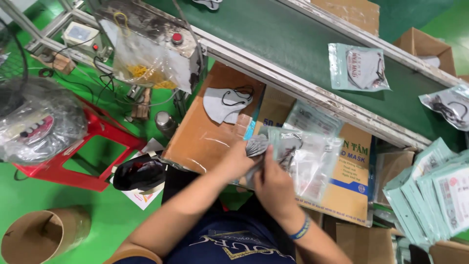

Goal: The recorder is packaging individual 5D face masks into plastic packets and organizing them into stacks or boxes on a conveyor belt system.

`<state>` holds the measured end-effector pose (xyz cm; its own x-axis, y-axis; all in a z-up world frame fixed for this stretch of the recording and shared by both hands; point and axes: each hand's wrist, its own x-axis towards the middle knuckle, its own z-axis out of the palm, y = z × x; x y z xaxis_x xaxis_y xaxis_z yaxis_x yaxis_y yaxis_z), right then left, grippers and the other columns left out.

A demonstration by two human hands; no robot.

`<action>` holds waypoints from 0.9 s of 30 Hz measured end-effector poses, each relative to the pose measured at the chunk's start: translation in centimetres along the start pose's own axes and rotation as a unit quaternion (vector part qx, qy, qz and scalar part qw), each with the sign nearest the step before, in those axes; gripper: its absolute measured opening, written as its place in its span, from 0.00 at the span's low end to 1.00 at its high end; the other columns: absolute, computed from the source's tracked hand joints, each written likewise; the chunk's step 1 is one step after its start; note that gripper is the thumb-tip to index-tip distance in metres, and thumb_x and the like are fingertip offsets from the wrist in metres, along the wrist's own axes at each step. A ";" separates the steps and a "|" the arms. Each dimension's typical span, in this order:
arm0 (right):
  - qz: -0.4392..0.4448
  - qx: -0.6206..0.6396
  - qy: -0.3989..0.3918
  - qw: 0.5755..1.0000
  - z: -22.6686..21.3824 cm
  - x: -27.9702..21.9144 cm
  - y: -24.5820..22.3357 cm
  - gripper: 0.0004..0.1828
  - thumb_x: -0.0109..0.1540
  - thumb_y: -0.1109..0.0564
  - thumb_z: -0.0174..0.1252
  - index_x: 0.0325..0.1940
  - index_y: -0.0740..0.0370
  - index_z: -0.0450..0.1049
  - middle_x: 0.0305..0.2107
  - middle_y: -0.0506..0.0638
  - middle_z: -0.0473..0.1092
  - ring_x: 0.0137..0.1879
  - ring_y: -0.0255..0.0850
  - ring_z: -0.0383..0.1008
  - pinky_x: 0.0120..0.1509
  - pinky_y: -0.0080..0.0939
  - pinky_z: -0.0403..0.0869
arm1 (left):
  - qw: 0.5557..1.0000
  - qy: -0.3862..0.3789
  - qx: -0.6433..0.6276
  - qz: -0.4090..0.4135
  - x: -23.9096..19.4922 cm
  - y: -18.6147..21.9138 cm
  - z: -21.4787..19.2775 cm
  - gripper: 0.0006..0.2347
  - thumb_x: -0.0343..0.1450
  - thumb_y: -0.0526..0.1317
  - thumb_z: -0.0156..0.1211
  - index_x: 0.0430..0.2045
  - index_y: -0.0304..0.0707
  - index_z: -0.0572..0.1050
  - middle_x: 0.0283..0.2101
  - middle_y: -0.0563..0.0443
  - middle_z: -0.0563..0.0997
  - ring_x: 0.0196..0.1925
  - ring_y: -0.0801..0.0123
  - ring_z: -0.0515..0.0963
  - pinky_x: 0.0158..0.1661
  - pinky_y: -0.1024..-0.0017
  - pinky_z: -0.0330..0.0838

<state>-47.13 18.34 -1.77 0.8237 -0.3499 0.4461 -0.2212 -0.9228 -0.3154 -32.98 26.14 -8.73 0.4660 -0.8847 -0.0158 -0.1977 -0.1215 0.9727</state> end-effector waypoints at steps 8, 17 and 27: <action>-0.036 0.230 -0.149 0.961 2.6 -5.8 -0.5 0.25 0.56 0.65 0.60 0.59 0.66 0.74 0.27 0.59 0.73 0.33 0.54 0.77 0.38 0.50 0.74 | 0.723 -0.059 -0.651 -0.225 -4.8 -10.1 7.1 0.17 0.72 0.37 0.59 0.56 0.36 0.72 0.50 0.46 0.81 0.49 0.62 0.82 0.49 0.63 0.77; 0.102 0.341 -0.357 0.864 -4.3 -2.8 4.7 0.21 0.50 0.59 0.74 0.45 0.66 0.80 0.36 0.54 0.81 0.42 0.42 0.81 0.46 0.39 0.78 | 0.935 -0.278 0.220 0.002 -9.2 -0.8 7.0 0.09 0.74 0.41 0.60 0.42 0.35 0.79 0.42 0.34 0.82 0.46 0.48 0.82 0.46 0.58 0.74; 0.120 0.417 -0.204 0.877 -5.0 -4.1 4.4 0.10 0.58 0.67 0.60 0.42 0.69 0.80 0.33 0.52 0.80 0.39 0.37 0.80 0.45 0.35 0.77 | 0.952 0.020 0.221 0.210 -8.6 10.2 -1.2 0.12 0.65 0.38 0.66 0.39 0.32 0.77 0.35 0.44 0.77 0.42 0.50 0.74 0.43 0.55 0.66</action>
<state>-54.06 14.91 -0.84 0.9618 -0.2738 -0.0002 -0.0946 -0.3316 -0.9387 -37.94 33.03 1.60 0.2967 -0.8804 0.3700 -0.7128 0.0537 0.6993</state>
